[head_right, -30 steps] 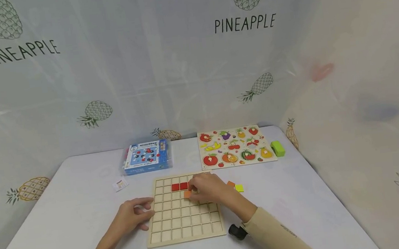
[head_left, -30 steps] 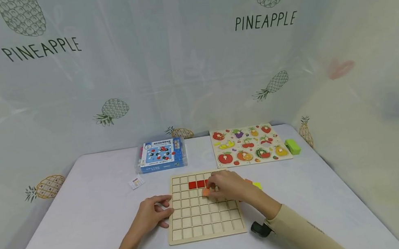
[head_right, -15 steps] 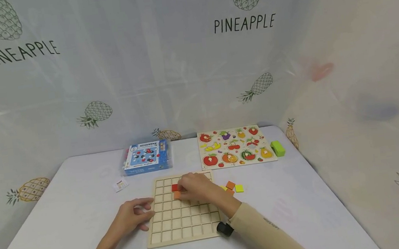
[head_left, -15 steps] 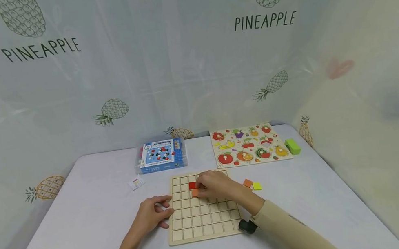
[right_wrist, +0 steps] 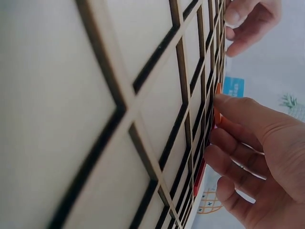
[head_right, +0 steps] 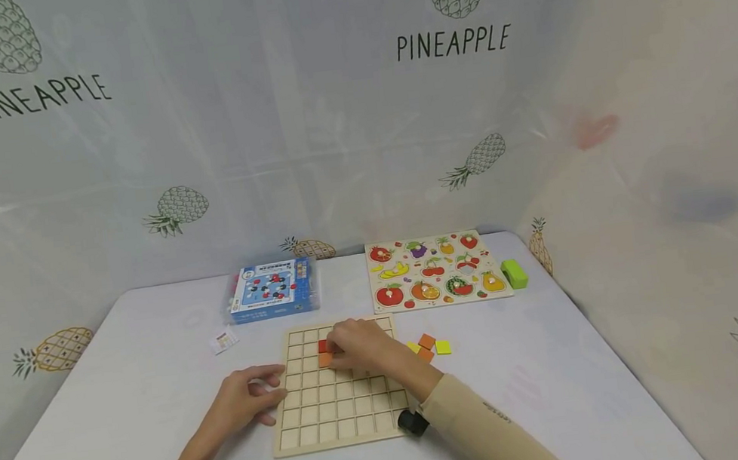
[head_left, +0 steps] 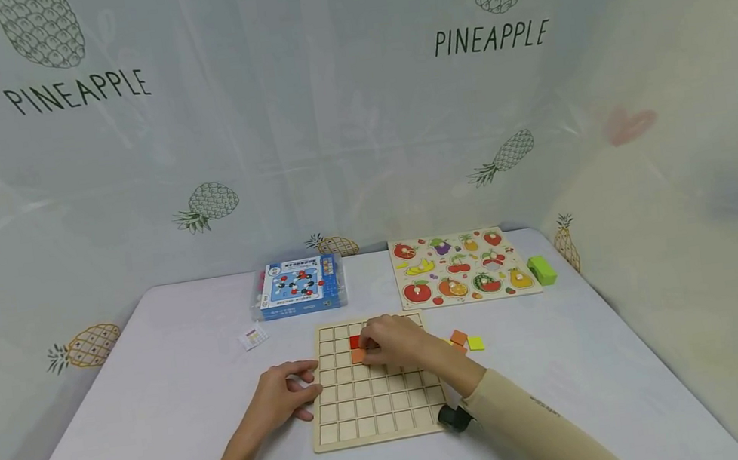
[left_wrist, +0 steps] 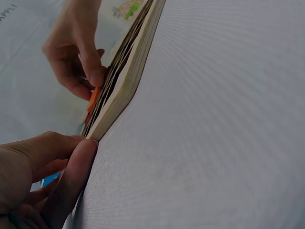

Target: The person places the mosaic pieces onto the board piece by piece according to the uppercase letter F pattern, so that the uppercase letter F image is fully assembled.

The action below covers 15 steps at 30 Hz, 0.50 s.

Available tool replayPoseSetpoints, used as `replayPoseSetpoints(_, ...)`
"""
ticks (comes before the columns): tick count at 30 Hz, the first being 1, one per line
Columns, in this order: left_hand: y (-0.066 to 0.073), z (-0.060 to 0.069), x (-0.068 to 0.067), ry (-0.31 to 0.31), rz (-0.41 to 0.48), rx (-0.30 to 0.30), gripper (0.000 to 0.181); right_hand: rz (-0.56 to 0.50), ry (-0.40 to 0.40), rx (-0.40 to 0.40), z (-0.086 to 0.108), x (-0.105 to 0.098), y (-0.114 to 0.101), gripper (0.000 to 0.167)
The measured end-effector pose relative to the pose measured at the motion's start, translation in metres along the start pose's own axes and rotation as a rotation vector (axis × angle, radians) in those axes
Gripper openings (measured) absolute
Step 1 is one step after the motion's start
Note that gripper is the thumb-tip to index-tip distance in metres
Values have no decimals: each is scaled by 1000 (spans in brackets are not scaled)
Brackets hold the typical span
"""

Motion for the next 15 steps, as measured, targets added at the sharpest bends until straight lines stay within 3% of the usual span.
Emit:
replayPoseSetpoints(10, -3, -1, 0, 8, -13, -15, 46, 14, -6, 3, -1, 1, 1, 22)
replayPoseSetpoints(15, -4, -1, 0, 11, -30, -27, 45, -27, 7, 36, 9, -11, 11, 25)
Point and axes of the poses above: each hand's wrist, its own z-axis away from the middle knuckle, its own x-axis out of the palm, y = z × x, the point moved 10 cm from there along -z, towards the middle knuckle, and after that the axes turned 6 degrees about -y, right-handed, at the moved point
